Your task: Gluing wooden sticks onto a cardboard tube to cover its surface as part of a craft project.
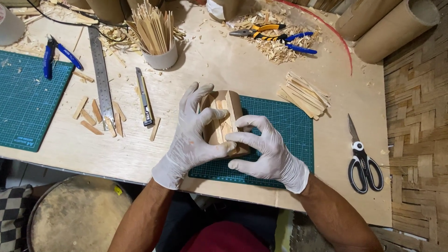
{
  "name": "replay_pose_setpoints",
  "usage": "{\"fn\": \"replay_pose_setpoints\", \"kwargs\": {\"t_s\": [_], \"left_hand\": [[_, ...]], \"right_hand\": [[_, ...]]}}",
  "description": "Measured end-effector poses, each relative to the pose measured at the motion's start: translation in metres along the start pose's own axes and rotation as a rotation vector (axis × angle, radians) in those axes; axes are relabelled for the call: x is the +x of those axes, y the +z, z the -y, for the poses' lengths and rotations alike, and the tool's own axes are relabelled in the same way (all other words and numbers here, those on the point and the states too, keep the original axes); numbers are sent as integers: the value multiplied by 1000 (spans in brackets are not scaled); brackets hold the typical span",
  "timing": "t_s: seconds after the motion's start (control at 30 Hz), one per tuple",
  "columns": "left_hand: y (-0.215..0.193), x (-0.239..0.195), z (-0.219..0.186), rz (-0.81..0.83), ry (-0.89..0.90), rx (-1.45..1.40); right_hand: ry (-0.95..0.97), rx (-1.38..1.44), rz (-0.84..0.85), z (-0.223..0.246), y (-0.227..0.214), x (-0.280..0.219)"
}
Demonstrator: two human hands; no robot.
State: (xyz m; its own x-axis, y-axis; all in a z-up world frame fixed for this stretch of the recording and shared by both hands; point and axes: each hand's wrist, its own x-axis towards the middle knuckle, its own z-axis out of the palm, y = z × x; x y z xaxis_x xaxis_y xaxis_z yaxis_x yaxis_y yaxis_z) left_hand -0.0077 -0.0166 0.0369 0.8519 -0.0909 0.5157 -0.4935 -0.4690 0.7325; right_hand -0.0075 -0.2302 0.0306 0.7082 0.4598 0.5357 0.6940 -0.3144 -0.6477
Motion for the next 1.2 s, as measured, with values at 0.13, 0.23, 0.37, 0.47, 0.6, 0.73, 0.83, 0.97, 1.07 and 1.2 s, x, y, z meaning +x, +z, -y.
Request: {"fn": "replay_pose_setpoints", "kwargs": {"t_s": [0.13,0.23,0.37,0.47,0.6,0.73,0.83,0.97,1.07,1.2], "left_hand": [[2,-2,2,-4,-3,-6],[2,-2,3,-2,-6,-3],[2,-1,2,-7,1,7],[3,0,0,-13,6,16],[5,-1,4,-20,17,45],[4,1,1,-29,27,46],[4,0,2,-25,13,59],[4,-1,3,-31,-7,63],[3,-1,2,-35,-25,51],[3,-2,2,-46,-21,35]], "right_hand": [[55,25,-16,2,3,-1],[79,16,-38,4,5,-2],[147,70,-29,10,2,2],[202,114,-23,12,1,4],[261,158,-5,16,-2,8],[283,201,20,13,-4,8],[306,199,24,16,-4,11],[290,164,26,13,-3,7],[254,162,1,6,-3,3],[255,129,-26,-1,-3,3]]}}
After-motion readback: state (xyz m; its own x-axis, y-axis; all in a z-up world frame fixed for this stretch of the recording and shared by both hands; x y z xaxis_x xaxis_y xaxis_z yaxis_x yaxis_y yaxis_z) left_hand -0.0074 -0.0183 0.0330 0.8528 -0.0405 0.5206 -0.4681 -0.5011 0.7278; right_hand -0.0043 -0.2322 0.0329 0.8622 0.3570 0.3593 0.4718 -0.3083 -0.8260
